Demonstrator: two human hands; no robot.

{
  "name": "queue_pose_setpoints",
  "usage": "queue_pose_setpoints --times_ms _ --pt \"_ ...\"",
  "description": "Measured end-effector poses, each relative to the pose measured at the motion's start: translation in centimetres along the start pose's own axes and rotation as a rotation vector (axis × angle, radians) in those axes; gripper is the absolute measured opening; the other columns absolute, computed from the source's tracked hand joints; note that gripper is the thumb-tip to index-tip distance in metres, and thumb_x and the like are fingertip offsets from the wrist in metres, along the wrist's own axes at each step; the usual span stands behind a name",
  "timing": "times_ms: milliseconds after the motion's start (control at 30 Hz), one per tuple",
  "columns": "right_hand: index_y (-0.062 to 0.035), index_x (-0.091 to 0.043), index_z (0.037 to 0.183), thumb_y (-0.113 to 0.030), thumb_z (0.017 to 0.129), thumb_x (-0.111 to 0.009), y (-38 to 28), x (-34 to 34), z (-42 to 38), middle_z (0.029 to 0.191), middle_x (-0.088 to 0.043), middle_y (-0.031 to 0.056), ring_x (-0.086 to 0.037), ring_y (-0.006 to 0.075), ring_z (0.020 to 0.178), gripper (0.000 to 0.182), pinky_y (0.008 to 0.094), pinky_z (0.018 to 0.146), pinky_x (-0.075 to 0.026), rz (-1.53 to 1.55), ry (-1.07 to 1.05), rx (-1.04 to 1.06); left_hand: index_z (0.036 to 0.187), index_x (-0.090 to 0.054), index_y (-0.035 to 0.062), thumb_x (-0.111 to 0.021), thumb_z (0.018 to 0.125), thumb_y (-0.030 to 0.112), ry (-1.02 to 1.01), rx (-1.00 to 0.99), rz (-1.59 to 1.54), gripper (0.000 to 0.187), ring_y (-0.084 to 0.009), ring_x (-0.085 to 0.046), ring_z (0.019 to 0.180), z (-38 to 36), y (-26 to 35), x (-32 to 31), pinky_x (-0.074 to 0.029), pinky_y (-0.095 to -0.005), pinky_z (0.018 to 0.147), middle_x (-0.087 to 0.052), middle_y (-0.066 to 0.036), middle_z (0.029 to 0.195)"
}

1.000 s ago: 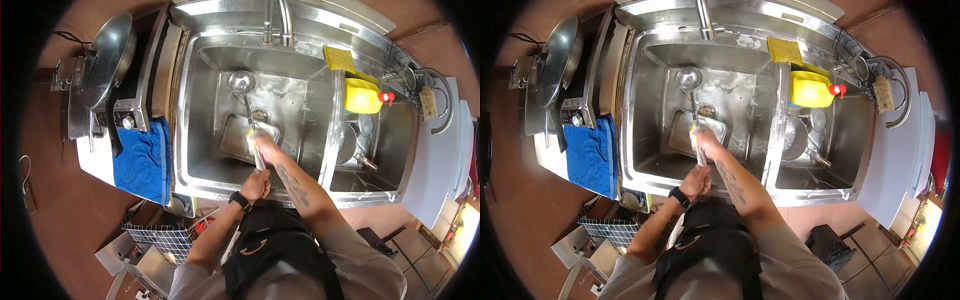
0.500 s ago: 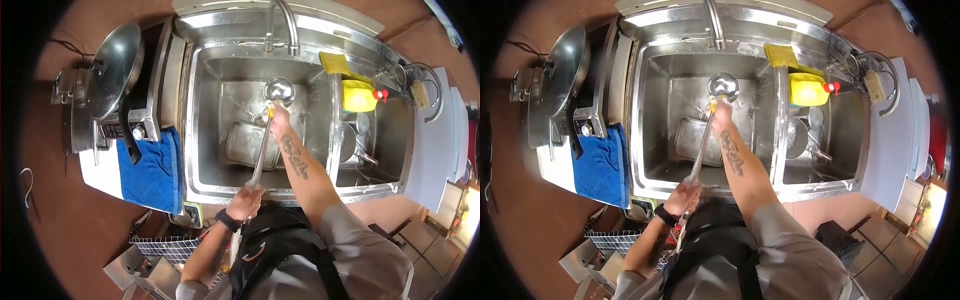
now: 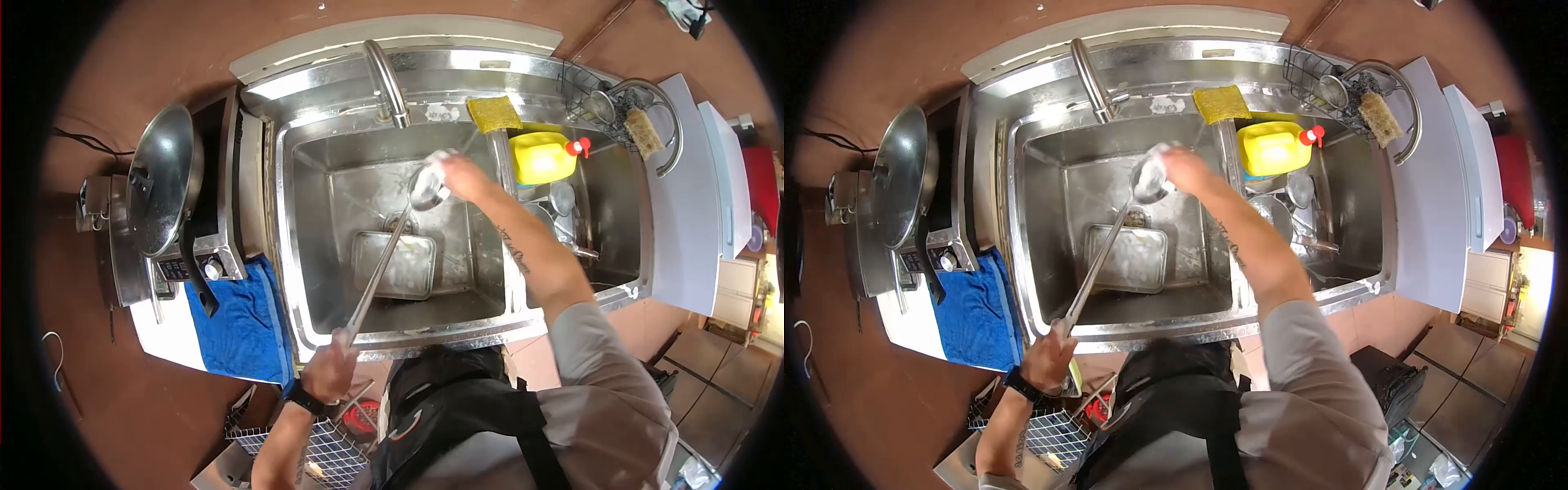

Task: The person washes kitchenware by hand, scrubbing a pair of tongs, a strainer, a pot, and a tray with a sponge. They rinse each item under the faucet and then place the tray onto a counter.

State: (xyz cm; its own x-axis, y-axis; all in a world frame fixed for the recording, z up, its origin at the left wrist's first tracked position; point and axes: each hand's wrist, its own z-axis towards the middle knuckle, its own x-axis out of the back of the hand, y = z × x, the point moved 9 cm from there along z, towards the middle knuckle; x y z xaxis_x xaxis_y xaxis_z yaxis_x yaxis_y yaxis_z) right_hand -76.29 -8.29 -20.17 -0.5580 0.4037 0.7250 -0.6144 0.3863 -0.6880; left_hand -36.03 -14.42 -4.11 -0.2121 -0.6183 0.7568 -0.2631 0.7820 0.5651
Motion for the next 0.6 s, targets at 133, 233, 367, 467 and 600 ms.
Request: queue_pose_setpoints --times_ms 133,233,367,467,600 --pt "-0.0082 -0.068 0.099 -0.023 0.087 -0.053 -8.6 -5.6 -3.5 0.095 -0.068 0.0165 -0.064 0.0374 0.096 0.024 0.0439 0.082 -0.052 -0.555 -0.562 0.646 0.119 -0.049 -0.0045 -0.056 0.09 0.022 -0.108 0.145 0.408 0.04 -0.0306 -0.066 0.063 1.6 1.9 1.9 -0.053 -0.0403 0.056 -0.064 -0.016 0.065" --pt "-0.0115 -0.069 0.09 -0.021 0.085 -0.055 -6.5 -6.6 -4.5 0.089 -0.068 0.0136 -0.064 0.0352 0.093 0.017 0.045 0.078 -0.053 -0.596 -0.815 0.576 0.108 -0.057 -0.001 -0.058 0.086 0.014 -0.202 0.237 0.368 0.026 -0.0285 -0.067 0.063 1.9 2.7 2.1 -0.054 -0.0383 0.052 -0.064 -0.017 0.077" --pt "-0.014 -0.07 0.091 -0.016 0.08 -0.06 -6.8 -0.9 -0.8 0.086 -0.068 0.0141 -0.066 0.035 0.084 0.015 0.0449 0.075 -0.053 -0.259 -0.538 0.156 0.116 -0.05 0.0026 -0.057 0.089 0.017 -0.368 -0.027 0.328 0.032 -0.0406 -0.065 0.077 0.6 2.0 -0.9 -0.052 -0.0519 0.066 -0.062 -0.026 0.087" --pt "-0.0147 -0.069 0.096 -0.015 0.076 -0.064 -6.1 1.5 0.2 0.09 -0.068 0.0146 -0.065 0.0356 0.088 0.02 0.0437 0.08 -0.052 -0.135 -0.397 0.076 0.113 -0.05 0.002 -0.062 0.086 0.017 -0.187 0.168 -0.147 0.033 -0.0426 -0.063 0.084 1.2 1.1 0.8 -0.051 -0.0494 0.069 -0.061 -0.025 0.09" --pt "-0.0148 -0.065 0.11 -0.012 0.074 -0.066 -4.3 3.7 -0.6 0.105 -0.065 0.0167 -0.062 0.0341 0.1 0.037 0.0404 0.09 -0.048 -0.085 -0.369 -0.07 0.113 -0.049 0.0013 -0.065 0.084 0.017 -0.053 0.281 -0.319 0.036 -0.0444 -0.062 0.087 0.3 1.0 0.1 -0.05 -0.0477 0.072 -0.061 -0.025 0.09"
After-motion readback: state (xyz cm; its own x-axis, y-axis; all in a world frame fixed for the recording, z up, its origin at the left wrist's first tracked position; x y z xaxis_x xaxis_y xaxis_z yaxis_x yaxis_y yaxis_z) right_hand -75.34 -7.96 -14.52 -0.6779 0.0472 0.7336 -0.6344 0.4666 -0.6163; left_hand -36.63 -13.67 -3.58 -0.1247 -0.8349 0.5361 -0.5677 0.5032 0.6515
